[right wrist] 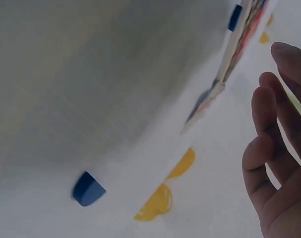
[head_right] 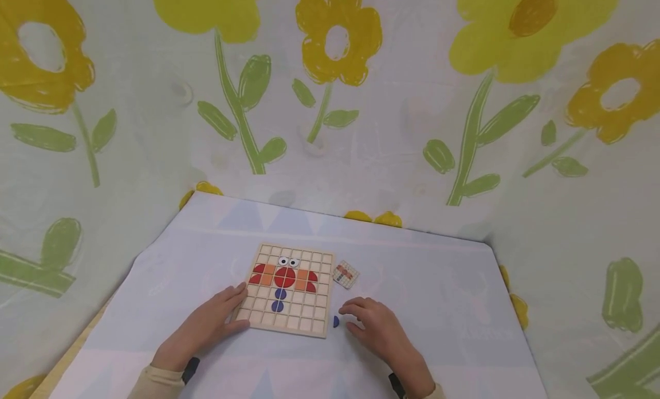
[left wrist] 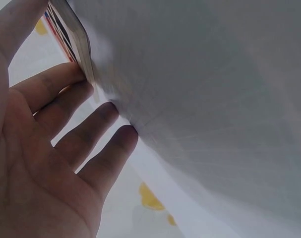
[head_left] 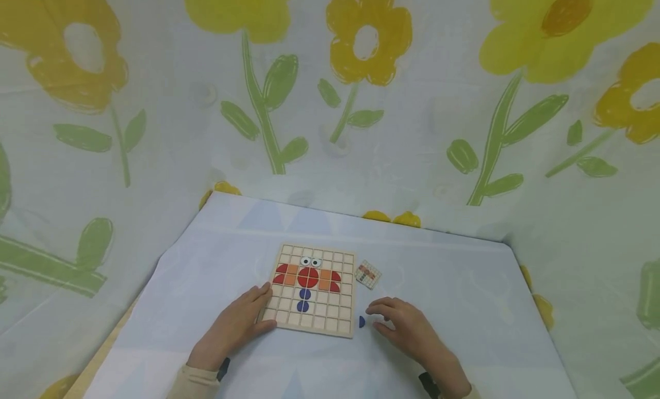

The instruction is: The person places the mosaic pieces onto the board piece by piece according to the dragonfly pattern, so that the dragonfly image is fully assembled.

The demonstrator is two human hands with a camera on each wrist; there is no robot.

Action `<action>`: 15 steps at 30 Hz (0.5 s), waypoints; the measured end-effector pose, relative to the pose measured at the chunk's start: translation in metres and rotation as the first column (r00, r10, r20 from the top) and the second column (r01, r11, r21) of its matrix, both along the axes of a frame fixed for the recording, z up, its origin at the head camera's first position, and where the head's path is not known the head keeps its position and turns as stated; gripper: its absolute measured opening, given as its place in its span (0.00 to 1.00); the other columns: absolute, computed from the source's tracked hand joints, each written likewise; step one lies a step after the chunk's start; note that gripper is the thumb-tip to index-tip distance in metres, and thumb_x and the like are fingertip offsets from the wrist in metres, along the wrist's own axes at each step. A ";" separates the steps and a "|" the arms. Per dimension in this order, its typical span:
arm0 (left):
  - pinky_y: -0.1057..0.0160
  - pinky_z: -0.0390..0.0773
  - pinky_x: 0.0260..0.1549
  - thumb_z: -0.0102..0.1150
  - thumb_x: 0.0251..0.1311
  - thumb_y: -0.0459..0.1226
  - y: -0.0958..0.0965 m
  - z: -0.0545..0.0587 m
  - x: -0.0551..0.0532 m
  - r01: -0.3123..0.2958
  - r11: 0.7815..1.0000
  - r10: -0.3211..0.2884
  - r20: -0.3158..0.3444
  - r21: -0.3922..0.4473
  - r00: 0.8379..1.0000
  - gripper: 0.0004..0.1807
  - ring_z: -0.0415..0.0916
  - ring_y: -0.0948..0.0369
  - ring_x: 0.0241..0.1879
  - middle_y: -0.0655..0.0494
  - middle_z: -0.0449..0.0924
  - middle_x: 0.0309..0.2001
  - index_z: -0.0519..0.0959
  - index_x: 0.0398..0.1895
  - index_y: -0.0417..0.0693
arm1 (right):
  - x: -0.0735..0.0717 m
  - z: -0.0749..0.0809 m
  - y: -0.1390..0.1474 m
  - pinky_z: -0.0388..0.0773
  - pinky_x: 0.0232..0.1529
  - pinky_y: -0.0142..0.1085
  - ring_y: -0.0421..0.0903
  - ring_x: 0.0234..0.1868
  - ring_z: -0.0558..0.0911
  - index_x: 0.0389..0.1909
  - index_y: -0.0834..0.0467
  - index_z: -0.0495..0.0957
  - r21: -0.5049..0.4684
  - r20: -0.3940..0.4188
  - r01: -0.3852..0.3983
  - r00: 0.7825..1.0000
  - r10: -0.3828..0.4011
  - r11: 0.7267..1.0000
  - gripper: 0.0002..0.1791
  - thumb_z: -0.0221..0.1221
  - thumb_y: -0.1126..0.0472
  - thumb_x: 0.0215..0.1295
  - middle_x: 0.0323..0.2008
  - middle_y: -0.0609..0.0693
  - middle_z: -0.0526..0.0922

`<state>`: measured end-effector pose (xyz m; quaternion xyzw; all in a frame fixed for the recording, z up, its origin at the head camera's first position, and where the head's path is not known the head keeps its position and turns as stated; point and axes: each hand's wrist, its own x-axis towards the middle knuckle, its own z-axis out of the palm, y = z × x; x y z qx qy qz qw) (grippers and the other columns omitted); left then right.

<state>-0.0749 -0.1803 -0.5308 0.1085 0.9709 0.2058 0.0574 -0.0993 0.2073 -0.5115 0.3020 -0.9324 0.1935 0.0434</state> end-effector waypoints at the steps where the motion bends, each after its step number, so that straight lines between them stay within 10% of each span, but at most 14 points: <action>1: 0.44 0.63 0.72 0.71 0.58 0.53 0.000 0.000 0.000 0.000 1.000 0.000 -0.004 -0.001 1.000 0.45 0.59 0.43 0.74 0.46 0.64 0.75 0.68 0.73 0.38 | 0.000 -0.002 -0.001 0.85 0.46 0.33 0.37 0.46 0.83 0.47 0.45 0.86 0.014 0.011 -0.001 1.000 0.001 1.000 0.19 0.76 0.62 0.54 0.51 0.36 0.83; 15: 0.44 0.64 0.72 0.71 0.58 0.53 -0.001 0.002 0.000 0.004 1.000 -0.004 -0.001 -0.001 1.000 0.45 0.59 0.43 0.74 0.46 0.64 0.75 0.68 0.73 0.38 | -0.003 -0.013 -0.017 0.84 0.54 0.40 0.40 0.53 0.83 0.45 0.46 0.88 0.129 0.110 -0.076 0.992 0.062 0.989 0.16 0.73 0.65 0.57 0.50 0.36 0.85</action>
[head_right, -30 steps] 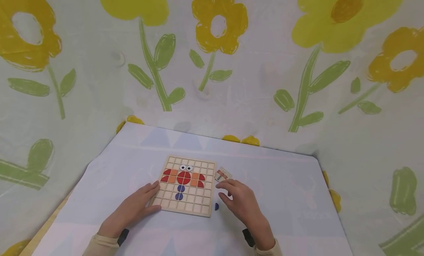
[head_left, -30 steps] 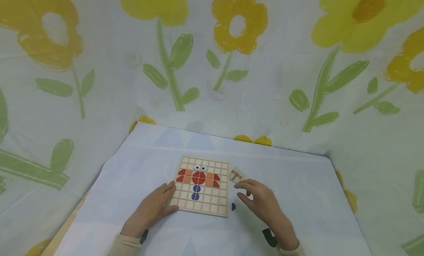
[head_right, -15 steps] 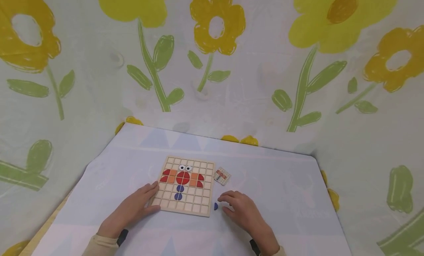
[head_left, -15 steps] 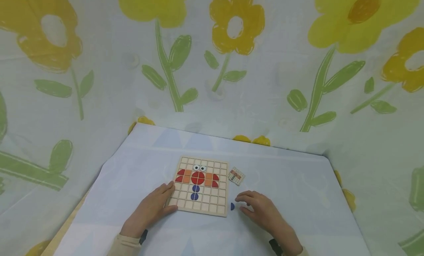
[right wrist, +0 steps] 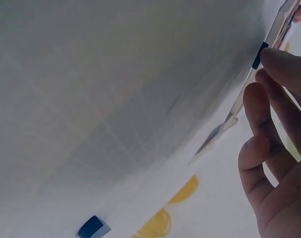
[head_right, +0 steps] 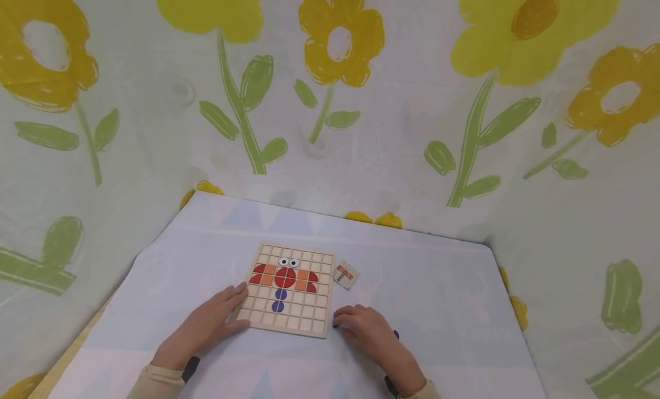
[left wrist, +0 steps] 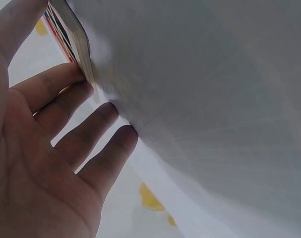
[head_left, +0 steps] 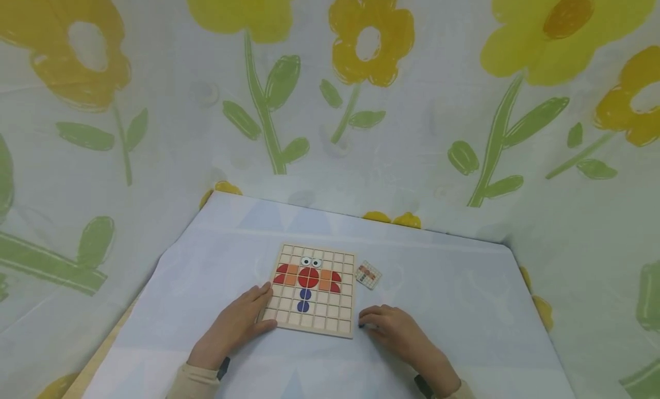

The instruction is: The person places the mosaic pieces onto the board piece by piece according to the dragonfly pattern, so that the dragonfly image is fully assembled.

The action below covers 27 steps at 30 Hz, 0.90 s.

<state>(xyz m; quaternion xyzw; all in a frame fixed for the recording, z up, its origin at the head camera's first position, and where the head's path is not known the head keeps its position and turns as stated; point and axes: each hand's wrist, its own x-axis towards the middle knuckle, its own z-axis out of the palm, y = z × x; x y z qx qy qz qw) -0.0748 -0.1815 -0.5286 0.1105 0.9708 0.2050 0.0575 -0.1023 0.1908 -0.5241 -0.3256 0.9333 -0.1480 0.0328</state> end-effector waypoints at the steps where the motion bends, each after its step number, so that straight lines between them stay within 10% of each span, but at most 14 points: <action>1: 0.44 0.64 0.72 0.71 0.58 0.53 0.000 0.000 0.000 0.001 1.000 -0.001 -0.001 0.000 1.000 0.44 0.59 0.43 0.74 0.46 0.64 0.75 0.68 0.73 0.38 | 0.000 0.000 -0.001 0.84 0.53 0.40 0.40 0.52 0.83 0.44 0.46 0.88 0.007 -0.006 -0.009 1.000 0.009 1.000 0.16 0.73 0.65 0.57 0.49 0.36 0.85; 22: 0.44 0.64 0.71 0.70 0.59 0.53 -0.001 -0.002 -0.001 0.016 1.000 -0.016 -0.023 -0.001 1.000 0.44 0.61 0.43 0.73 0.46 0.65 0.74 0.69 0.72 0.37 | 0.003 -0.007 -0.009 0.76 0.27 0.28 0.30 0.25 0.72 0.41 0.48 0.87 0.075 -0.037 0.110 0.994 -0.108 0.991 0.10 0.72 0.55 0.58 0.26 0.33 0.79; 27: 0.44 0.64 0.71 0.70 0.59 0.53 -0.001 -0.002 0.000 0.014 1.000 -0.014 -0.015 0.006 1.000 0.44 0.60 0.43 0.73 0.46 0.65 0.74 0.69 0.72 0.37 | 0.005 -0.003 -0.002 0.81 0.33 0.31 0.32 0.32 0.77 0.43 0.45 0.86 0.041 -0.047 0.107 0.993 -0.105 0.993 0.14 0.75 0.53 0.55 0.34 0.33 0.80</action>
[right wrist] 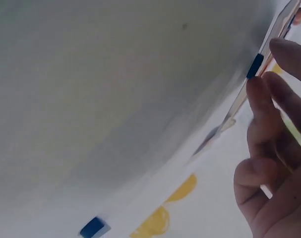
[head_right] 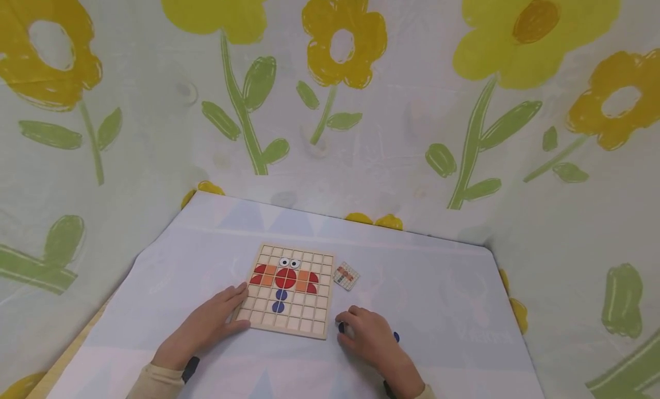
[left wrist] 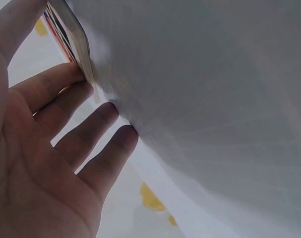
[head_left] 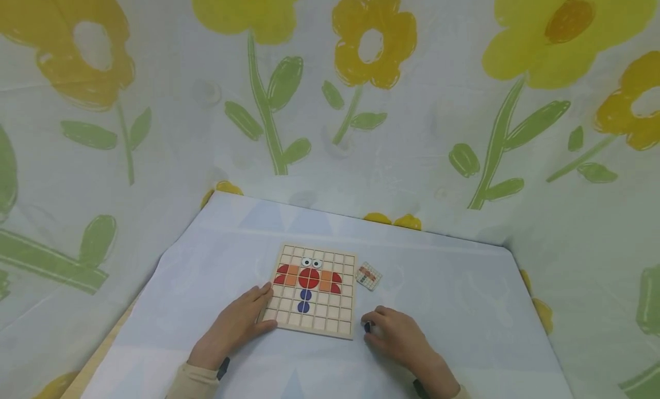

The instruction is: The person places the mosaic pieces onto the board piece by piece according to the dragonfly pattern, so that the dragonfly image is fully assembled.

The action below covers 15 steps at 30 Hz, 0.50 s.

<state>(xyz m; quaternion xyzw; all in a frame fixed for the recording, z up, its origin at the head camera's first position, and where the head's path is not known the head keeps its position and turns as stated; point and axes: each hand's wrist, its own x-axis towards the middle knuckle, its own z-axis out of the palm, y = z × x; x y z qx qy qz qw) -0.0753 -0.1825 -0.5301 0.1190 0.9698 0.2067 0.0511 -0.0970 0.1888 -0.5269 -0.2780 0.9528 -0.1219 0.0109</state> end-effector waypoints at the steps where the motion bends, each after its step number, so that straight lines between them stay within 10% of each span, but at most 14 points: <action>1: 0.44 0.64 0.71 0.70 0.59 0.53 0.000 0.000 0.000 0.000 1.000 0.000 -0.002 -0.004 1.000 0.44 0.60 0.43 0.73 0.46 0.65 0.74 0.69 0.72 0.37 | 0.000 0.000 0.002 0.83 0.36 0.33 0.34 0.34 0.79 0.43 0.44 0.85 -0.007 -0.004 -0.009 1.000 0.009 1.000 0.15 0.75 0.53 0.55 0.37 0.34 0.81; 15: 0.44 0.64 0.72 0.70 0.58 0.53 0.001 -0.001 -0.001 -0.012 1.000 0.012 0.010 -0.001 1.000 0.45 0.60 0.42 0.73 0.46 0.64 0.75 0.68 0.73 0.38 | -0.003 0.001 0.008 0.85 0.47 0.39 0.38 0.46 0.84 0.38 0.44 0.88 -0.022 0.016 -0.099 0.995 0.099 0.995 0.10 0.75 0.60 0.56 0.42 0.34 0.85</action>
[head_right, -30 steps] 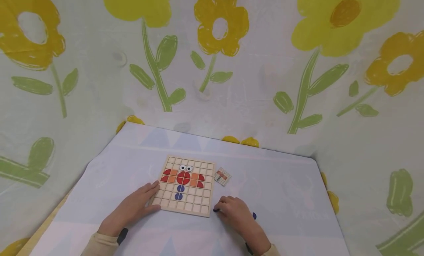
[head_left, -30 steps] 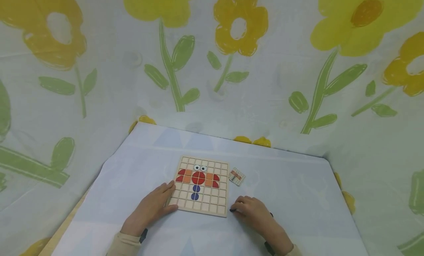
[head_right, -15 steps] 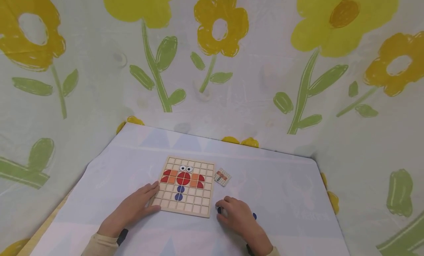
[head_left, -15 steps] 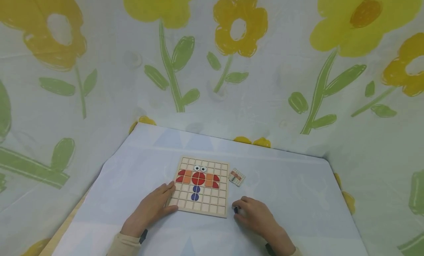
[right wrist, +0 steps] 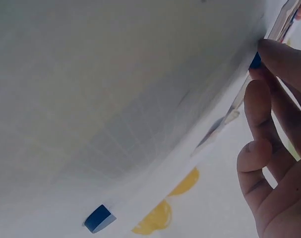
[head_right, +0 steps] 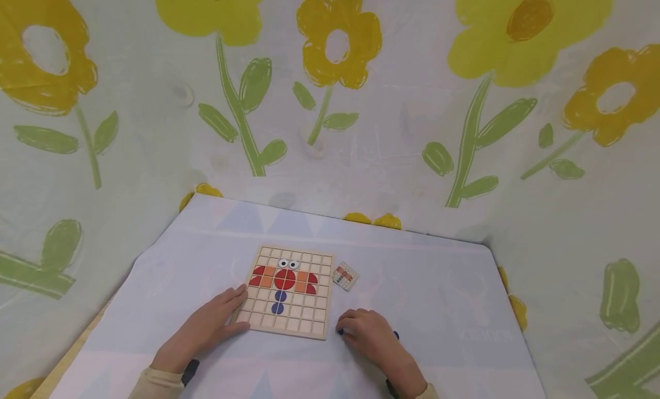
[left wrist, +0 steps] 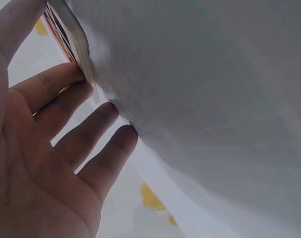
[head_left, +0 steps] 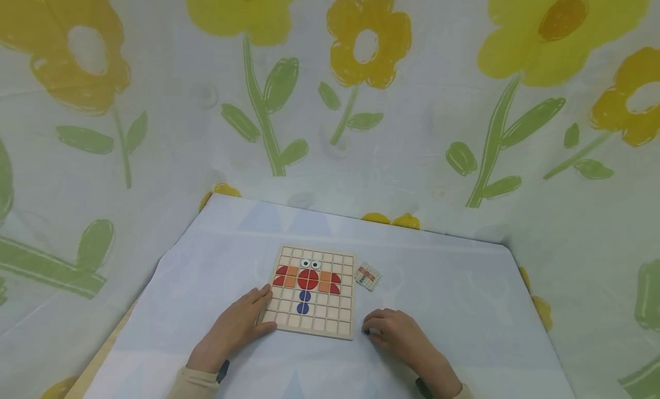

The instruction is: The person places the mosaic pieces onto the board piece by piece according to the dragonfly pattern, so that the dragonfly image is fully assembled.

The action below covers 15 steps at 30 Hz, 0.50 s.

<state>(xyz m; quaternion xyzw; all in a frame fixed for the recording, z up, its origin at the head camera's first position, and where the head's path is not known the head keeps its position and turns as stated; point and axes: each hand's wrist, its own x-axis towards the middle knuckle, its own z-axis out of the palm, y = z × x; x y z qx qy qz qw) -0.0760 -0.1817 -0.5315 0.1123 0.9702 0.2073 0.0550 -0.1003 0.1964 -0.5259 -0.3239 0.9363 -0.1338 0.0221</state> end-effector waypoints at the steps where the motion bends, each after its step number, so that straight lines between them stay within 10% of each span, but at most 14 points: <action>1: 0.44 0.64 0.72 0.70 0.58 0.53 0.000 0.000 0.000 0.001 1.000 -0.001 -0.002 0.002 1.000 0.44 0.60 0.42 0.73 0.46 0.64 0.75 0.68 0.73 0.38 | 0.000 0.000 0.000 0.85 0.47 0.39 0.38 0.45 0.84 0.37 0.44 0.89 0.009 0.001 0.007 1.000 -0.007 1.000 0.10 0.75 0.59 0.55 0.42 0.34 0.85; 15: 0.44 0.64 0.72 0.70 0.58 0.53 -0.001 0.000 0.001 0.000 1.000 0.000 -0.017 0.008 1.000 0.45 0.60 0.43 0.74 0.46 0.64 0.75 0.68 0.73 0.39 | -0.002 0.001 -0.001 0.85 0.42 0.37 0.37 0.39 0.82 0.35 0.43 0.89 0.037 -0.002 0.039 0.999 -0.039 0.999 0.07 0.75 0.55 0.56 0.38 0.35 0.84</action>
